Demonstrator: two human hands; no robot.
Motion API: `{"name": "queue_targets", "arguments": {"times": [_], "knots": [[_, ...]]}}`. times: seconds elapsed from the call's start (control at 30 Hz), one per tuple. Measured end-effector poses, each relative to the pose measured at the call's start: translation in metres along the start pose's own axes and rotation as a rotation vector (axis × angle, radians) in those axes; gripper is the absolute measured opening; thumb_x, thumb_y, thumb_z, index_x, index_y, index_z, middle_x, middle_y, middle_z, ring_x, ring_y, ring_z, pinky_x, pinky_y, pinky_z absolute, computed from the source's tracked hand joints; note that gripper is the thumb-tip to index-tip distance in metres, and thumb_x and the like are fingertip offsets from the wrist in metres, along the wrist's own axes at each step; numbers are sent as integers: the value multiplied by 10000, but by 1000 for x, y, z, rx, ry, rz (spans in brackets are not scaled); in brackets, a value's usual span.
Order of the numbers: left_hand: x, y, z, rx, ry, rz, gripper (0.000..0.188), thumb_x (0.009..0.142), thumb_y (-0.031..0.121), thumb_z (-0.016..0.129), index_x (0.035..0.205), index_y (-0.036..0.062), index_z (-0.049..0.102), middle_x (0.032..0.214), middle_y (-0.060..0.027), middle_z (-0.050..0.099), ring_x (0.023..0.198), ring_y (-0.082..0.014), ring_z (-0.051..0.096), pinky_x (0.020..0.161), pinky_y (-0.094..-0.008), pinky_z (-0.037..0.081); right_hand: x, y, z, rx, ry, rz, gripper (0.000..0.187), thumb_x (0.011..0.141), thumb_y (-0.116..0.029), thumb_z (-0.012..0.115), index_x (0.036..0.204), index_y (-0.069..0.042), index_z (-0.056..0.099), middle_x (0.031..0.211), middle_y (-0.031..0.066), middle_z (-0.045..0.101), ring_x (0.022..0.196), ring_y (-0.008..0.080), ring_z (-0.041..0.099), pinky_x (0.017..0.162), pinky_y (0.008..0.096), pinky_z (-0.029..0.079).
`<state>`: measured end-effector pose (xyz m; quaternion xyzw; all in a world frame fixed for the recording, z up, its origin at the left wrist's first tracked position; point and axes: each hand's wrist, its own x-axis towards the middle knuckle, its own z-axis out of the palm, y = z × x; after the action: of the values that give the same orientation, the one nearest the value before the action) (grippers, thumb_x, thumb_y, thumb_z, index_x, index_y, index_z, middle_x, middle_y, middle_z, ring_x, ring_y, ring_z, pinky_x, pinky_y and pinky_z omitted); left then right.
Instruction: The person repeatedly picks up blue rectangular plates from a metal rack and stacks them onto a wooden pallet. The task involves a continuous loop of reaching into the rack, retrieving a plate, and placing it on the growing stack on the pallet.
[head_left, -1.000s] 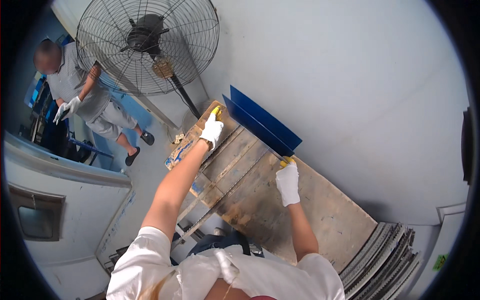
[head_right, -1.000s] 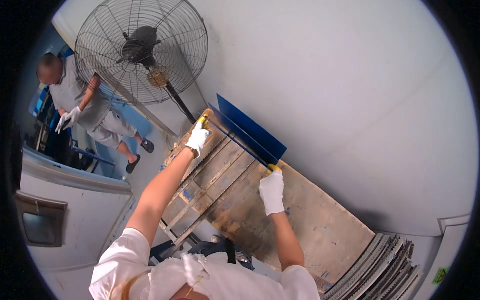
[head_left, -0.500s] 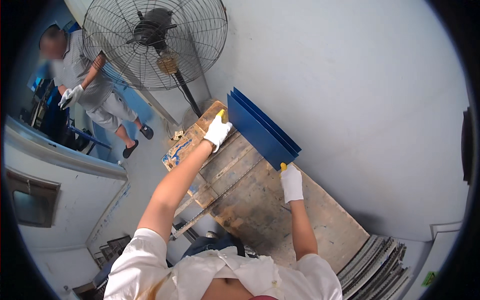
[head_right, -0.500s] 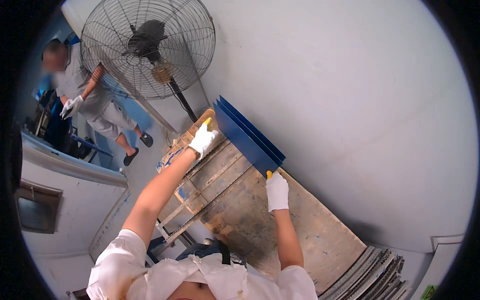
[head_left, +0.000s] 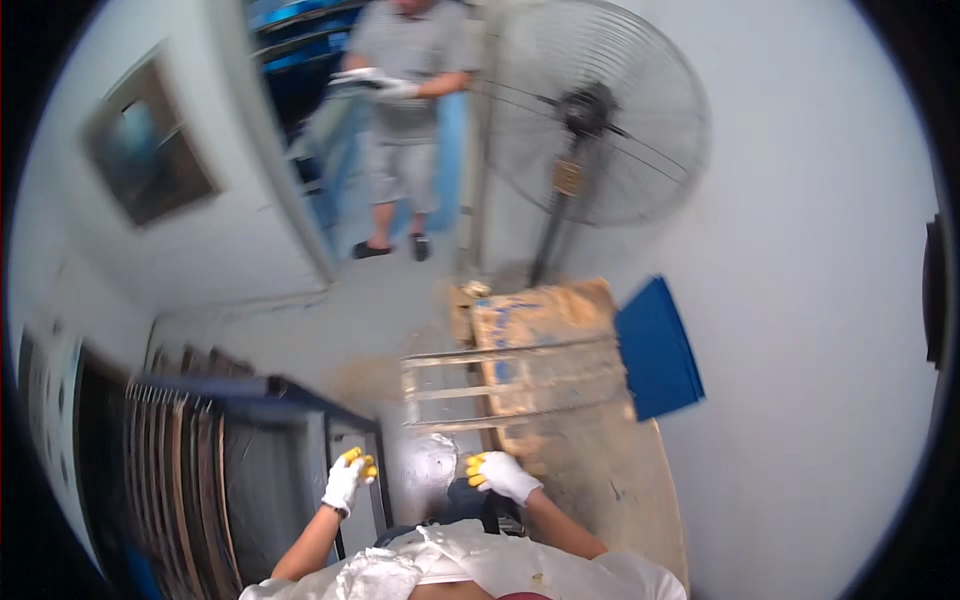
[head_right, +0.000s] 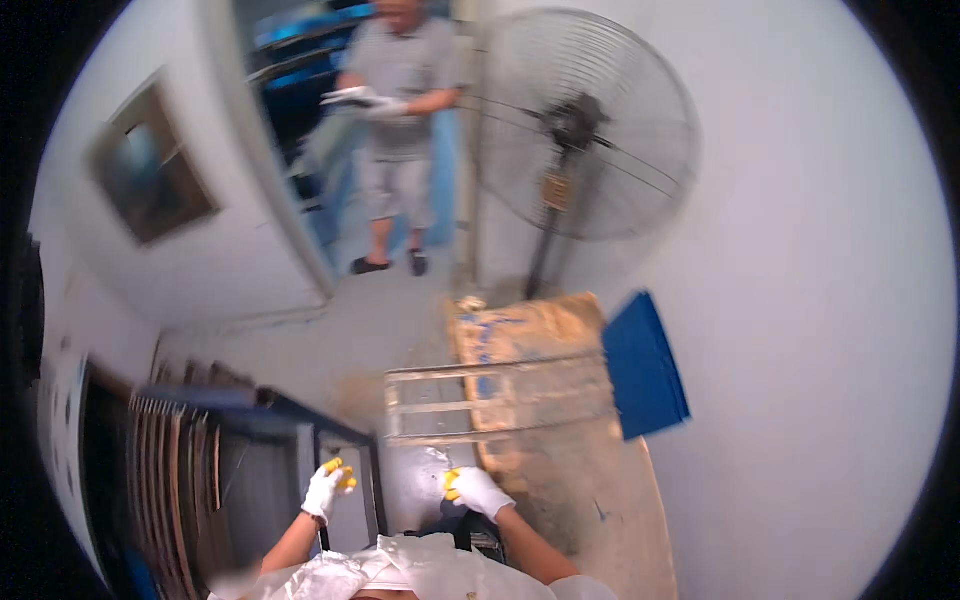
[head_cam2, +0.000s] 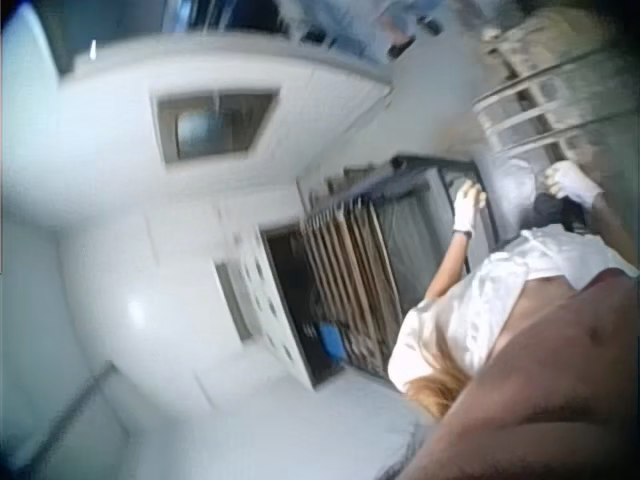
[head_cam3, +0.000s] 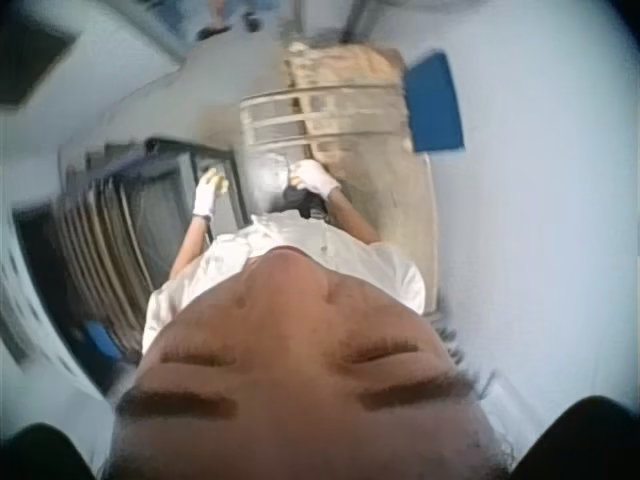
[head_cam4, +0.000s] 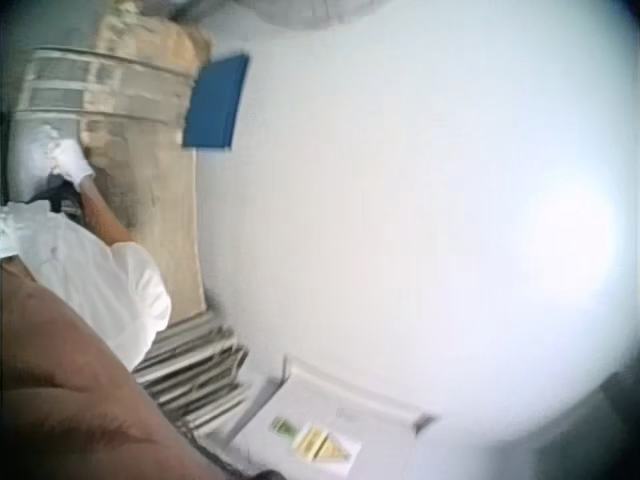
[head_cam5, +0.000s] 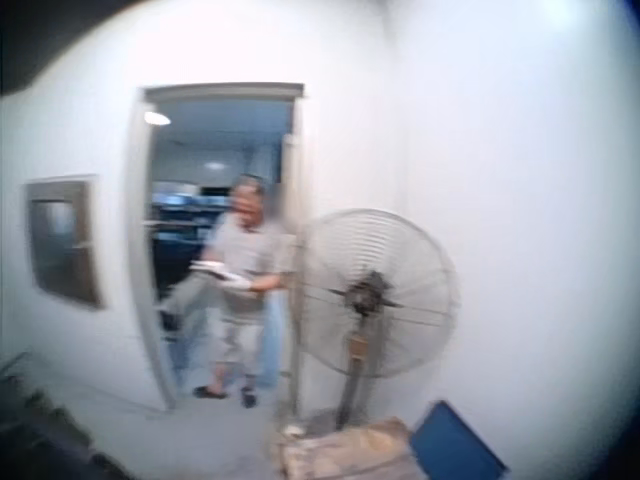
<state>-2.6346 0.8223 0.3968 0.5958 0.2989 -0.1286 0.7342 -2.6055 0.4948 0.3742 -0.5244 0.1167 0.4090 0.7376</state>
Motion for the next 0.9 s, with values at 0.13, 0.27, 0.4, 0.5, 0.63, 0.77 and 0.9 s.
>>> {"name": "queue_targets", "arguments": {"times": [0.13, 0.27, 0.4, 0.5, 0.63, 0.77, 0.9], "knots": [[-115, -71, -105, -431, 281, -24, 289, 827, 76, 469, 1112, 46, 429, 959, -116, 573, 765, -227, 595, 658, -320, 498, 34, -19, 134, -371, -315, -8, 284, 787, -48, 434, 1050, 43, 489, 892, 131, 581, 730, 219, 597, 581, 313, 494], [-217, -148, -152, -779, 494, 116, 270, 836, 91, 464, 1097, 36, 422, 934, -124, 575, 777, -223, 592, 677, -324, 495, 50, -2, 252, -454, -454, 21, 295, 788, -71, 457, 1056, 50, 484, 899, 146, 584, 727, 232, 600, 588, 321, 505], [-296, -209, -188, -952, 687, 141, 264, 841, 117, 469, 1093, 49, 432, 938, -113, 579, 796, -209, 593, 686, -315, 493, 46, 61, 376, -620, -620, 120, 310, 827, -173, 495, 1057, 34, 492, 922, 138, 583, 774, 231, 600, 635, 318, 503], [-342, -236, -204, -1043, 783, 169, 229, 837, 116, 471, 1061, 74, 461, 969, -104, 575, 835, -217, 583, 711, -328, 478, 26, 109, 450, -654, -933, 208, 318, 836, -176, 486, 1080, 28, 485, 946, 132, 577, 811, 222, 592, 679, 314, 494], [-378, -249, -238, -1088, 826, 180, 221, 837, 112, 471, 1054, 70, 466, 962, -108, 577, 831, -217, 586, 711, -323, 481, -14, 160, 549, -747, -1169, 266, 313, 842, -156, 491, 1088, 38, 483, 935, 124, 578, 802, 193, 584, 714, 281, 475], [-381, -244, -273, -1070, 802, 183, 224, 836, 116, 475, 1054, 65, 465, 956, -110, 579, 829, -213, 587, 717, -323, 481, -32, 192, 606, -934, -1274, 254, 335, 856, -196, 481, 1101, 32, 479, 977, 131, 569, 857, 202, 575, 751, 283, 462], [-373, -220, -305, -1025, 727, 149, 240, 831, 115, 485, 1059, 45, 458, 971, -114, 574, 829, -215, 586, 725, -322, 482, -26, 207, 635, -933, -1227, 358, 332, 855, -182, 483, 1102, 40, 476, 993, 140, 568, 863, 199, 574, 770, 279, 452]]}}
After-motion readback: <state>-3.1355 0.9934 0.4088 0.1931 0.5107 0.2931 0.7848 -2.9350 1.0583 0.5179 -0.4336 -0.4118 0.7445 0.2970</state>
